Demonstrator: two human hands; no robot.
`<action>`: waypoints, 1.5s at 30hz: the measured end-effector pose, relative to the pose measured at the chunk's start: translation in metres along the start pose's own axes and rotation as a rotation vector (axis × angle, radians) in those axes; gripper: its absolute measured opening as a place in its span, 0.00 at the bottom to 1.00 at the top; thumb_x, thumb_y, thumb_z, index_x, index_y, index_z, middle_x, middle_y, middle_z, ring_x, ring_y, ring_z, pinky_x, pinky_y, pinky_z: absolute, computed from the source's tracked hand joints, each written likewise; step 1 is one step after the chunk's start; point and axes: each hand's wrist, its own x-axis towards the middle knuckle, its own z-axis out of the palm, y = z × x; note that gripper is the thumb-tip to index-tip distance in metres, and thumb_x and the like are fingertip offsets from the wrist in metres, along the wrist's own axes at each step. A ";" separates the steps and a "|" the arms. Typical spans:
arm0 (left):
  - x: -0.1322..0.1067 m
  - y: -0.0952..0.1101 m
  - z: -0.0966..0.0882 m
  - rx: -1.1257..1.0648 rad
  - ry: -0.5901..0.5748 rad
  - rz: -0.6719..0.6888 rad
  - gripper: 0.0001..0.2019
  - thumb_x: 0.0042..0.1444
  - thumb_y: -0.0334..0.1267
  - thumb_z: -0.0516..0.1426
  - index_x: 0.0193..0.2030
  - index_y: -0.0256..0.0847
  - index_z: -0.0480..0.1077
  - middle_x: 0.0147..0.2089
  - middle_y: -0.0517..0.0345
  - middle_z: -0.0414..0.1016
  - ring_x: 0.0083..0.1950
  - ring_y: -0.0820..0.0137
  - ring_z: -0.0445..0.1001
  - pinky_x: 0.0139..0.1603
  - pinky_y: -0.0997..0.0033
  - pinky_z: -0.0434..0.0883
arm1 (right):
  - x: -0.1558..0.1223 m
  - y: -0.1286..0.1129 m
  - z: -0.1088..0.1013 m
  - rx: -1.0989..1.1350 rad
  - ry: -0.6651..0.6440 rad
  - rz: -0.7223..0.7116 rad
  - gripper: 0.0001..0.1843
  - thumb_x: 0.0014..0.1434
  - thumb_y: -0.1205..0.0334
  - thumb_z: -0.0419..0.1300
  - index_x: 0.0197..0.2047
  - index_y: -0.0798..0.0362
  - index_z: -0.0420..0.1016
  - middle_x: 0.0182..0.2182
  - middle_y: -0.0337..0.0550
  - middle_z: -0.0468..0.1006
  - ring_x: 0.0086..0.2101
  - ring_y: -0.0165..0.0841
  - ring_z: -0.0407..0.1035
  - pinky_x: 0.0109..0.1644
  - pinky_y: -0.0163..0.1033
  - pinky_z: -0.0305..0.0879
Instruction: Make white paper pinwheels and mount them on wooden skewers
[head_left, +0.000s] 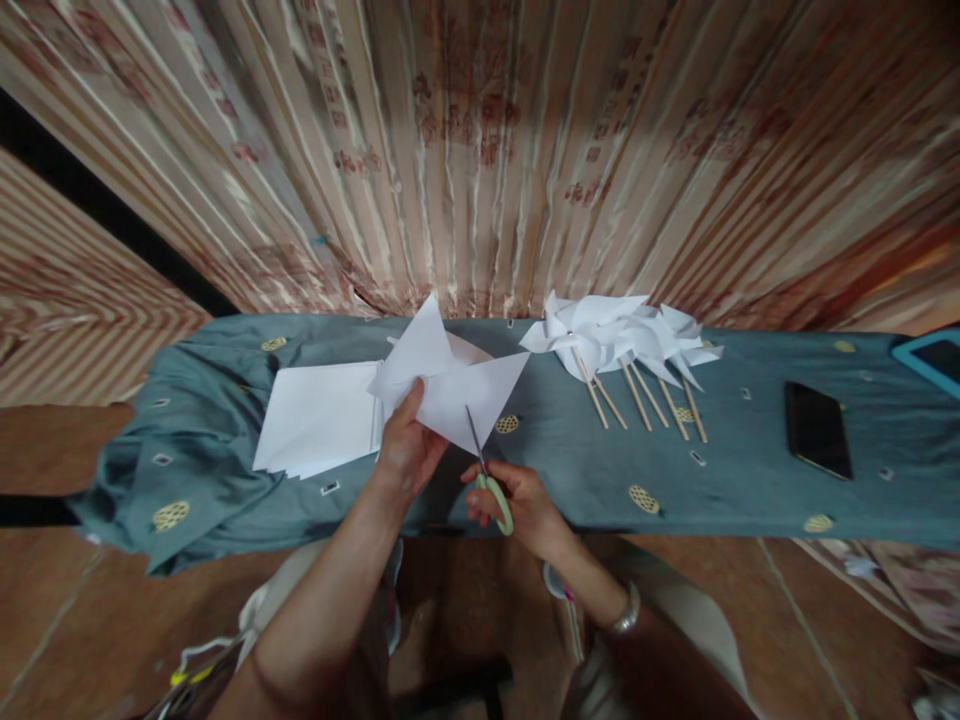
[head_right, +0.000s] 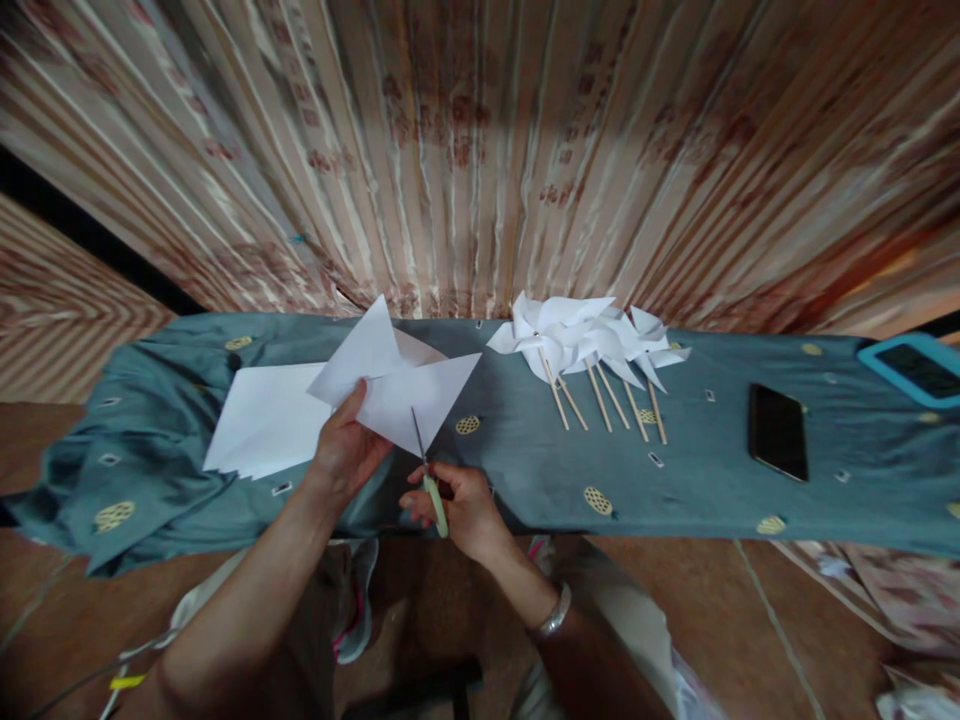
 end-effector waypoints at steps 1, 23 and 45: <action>0.000 0.000 -0.001 0.002 -0.002 0.008 0.11 0.65 0.37 0.53 0.45 0.34 0.74 0.36 0.54 0.82 0.35 0.68 0.80 0.49 0.67 0.76 | 0.000 0.001 0.000 -0.001 -0.004 0.002 0.22 0.36 0.50 0.75 0.31 0.54 0.75 0.16 0.31 0.74 0.15 0.22 0.62 0.19 0.29 0.55; 0.001 -0.003 -0.007 0.040 -0.030 -0.023 0.12 0.62 0.38 0.57 0.50 0.36 0.72 0.39 0.54 0.82 0.39 0.67 0.81 0.49 0.67 0.76 | 0.002 0.002 -0.001 -0.066 0.019 -0.025 0.23 0.39 0.49 0.73 0.34 0.53 0.75 0.17 0.31 0.75 0.17 0.23 0.64 0.20 0.30 0.57; -0.001 -0.005 -0.001 0.016 0.000 -0.010 0.10 0.63 0.36 0.55 0.48 0.35 0.73 0.36 0.55 0.82 0.35 0.68 0.80 0.49 0.67 0.76 | 0.002 -0.001 0.000 -0.062 0.040 -0.003 0.23 0.37 0.46 0.73 0.30 0.54 0.74 0.15 0.30 0.73 0.15 0.22 0.61 0.19 0.29 0.55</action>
